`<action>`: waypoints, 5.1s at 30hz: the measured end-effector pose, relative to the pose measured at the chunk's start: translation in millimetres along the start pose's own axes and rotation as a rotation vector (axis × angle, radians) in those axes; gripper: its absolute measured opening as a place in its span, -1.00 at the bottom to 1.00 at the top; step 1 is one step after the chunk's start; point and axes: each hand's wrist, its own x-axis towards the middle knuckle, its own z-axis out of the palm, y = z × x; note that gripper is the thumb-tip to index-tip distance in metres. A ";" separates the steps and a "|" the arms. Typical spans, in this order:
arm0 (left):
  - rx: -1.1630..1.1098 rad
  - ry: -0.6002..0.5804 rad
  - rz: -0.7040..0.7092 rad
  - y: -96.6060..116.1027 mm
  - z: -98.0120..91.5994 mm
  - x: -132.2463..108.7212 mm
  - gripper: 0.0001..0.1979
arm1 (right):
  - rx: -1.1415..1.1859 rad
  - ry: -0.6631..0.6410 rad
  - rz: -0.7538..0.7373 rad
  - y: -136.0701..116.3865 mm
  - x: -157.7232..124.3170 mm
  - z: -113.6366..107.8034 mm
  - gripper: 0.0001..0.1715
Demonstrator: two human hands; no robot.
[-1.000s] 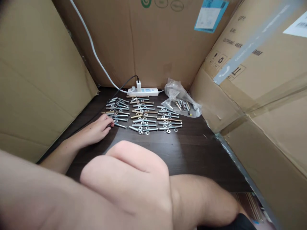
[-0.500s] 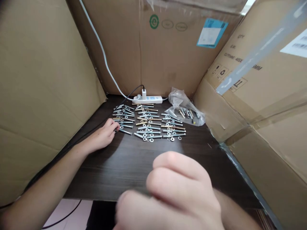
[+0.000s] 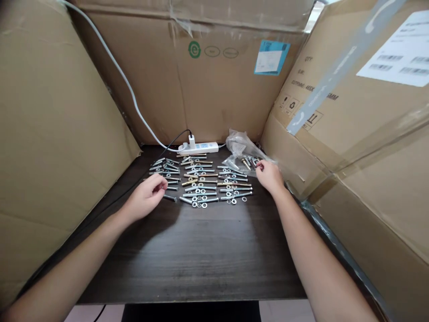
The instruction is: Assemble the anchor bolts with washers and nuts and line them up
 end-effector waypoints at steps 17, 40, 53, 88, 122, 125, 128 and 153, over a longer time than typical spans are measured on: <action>0.073 0.030 0.193 21.4 43.1 22.3 -0.86 | -0.048 -0.183 -0.105 -50.0 27.9 41.1 -0.80; 0.072 -0.114 0.232 35.2 51.0 18.6 -0.78 | 0.277 0.257 -0.173 -42.9 -19.3 2.6 -0.88; 0.052 -0.121 0.190 37.6 44.6 20.5 -0.80 | 0.475 0.315 -0.093 -45.8 -26.2 -7.6 -0.81; 0.032 -0.227 0.156 38.3 51.8 15.6 -0.76 | 0.437 -0.348 -0.539 -127.6 -97.1 6.1 -0.84; -0.066 -0.223 0.175 43.5 57.6 15.0 -0.70 | 0.382 -0.249 -0.675 -130.4 -100.2 7.1 -0.83; -0.042 -0.194 0.180 46.4 53.5 14.9 -0.73 | 0.394 -0.233 -0.666 -130.9 -101.1 6.1 -0.85; -0.066 -0.150 0.182 48.5 48.8 13.8 -0.82 | 0.407 -0.219 -0.641 -130.1 -100.5 4.9 -0.82; -0.146 -0.267 0.190 44.3 47.9 13.6 -0.76 | 0.500 -0.330 -0.642 -128.2 -98.2 -0.5 -0.78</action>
